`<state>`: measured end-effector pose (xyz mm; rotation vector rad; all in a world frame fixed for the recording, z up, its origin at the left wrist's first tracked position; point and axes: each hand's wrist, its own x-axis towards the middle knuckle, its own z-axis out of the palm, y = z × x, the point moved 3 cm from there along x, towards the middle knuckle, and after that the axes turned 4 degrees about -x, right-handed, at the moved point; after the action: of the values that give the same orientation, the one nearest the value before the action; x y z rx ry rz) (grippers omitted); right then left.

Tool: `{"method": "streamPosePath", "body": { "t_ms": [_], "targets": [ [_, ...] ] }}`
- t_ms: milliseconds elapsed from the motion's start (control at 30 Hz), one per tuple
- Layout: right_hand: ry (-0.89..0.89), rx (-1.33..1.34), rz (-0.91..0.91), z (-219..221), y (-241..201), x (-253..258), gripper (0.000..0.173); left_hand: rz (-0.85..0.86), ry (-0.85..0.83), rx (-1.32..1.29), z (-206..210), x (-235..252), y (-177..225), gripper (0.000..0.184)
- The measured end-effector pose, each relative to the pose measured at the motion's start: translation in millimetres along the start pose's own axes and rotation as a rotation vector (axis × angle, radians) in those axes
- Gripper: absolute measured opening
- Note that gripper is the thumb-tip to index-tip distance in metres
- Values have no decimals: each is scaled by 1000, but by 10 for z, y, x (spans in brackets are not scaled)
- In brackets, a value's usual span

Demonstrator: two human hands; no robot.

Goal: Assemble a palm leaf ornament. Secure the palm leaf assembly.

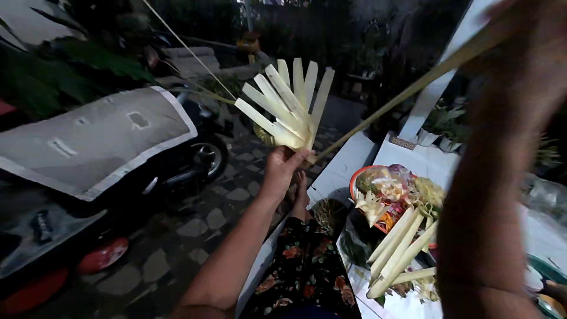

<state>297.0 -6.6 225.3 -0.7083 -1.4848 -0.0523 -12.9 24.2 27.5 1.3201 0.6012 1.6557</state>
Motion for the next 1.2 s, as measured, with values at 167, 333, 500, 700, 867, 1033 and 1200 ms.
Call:
{"method": "streamPosePath", "body": {
  "t_ms": [167,333,500,700,867,1033,1200],
  "targets": [
    [-191,29,391,1343,426,-1510,31,16,-12,43,15,33,156,28],
    [-328,95,694,1520,731,-2470,24,-110,-64,125,211,-65,-340,29],
    [-356,49,975,1150,1047,-2906,22,-239,-130,312,409,-272,-992,29],
    [-435,40,1082,790,1306,-3258,27,-330,-201,411,616,-454,-1632,35],
    [-510,121,1172,619,1461,-3439,31,-419,-227,458,683,-550,-1903,37],
    [-457,251,1246,504,1538,-3575,27,-545,-256,387,672,-576,-2124,40],
    [-330,145,1262,427,1661,-3713,24,-631,-272,348,677,-646,-2278,40]
  ]
}}
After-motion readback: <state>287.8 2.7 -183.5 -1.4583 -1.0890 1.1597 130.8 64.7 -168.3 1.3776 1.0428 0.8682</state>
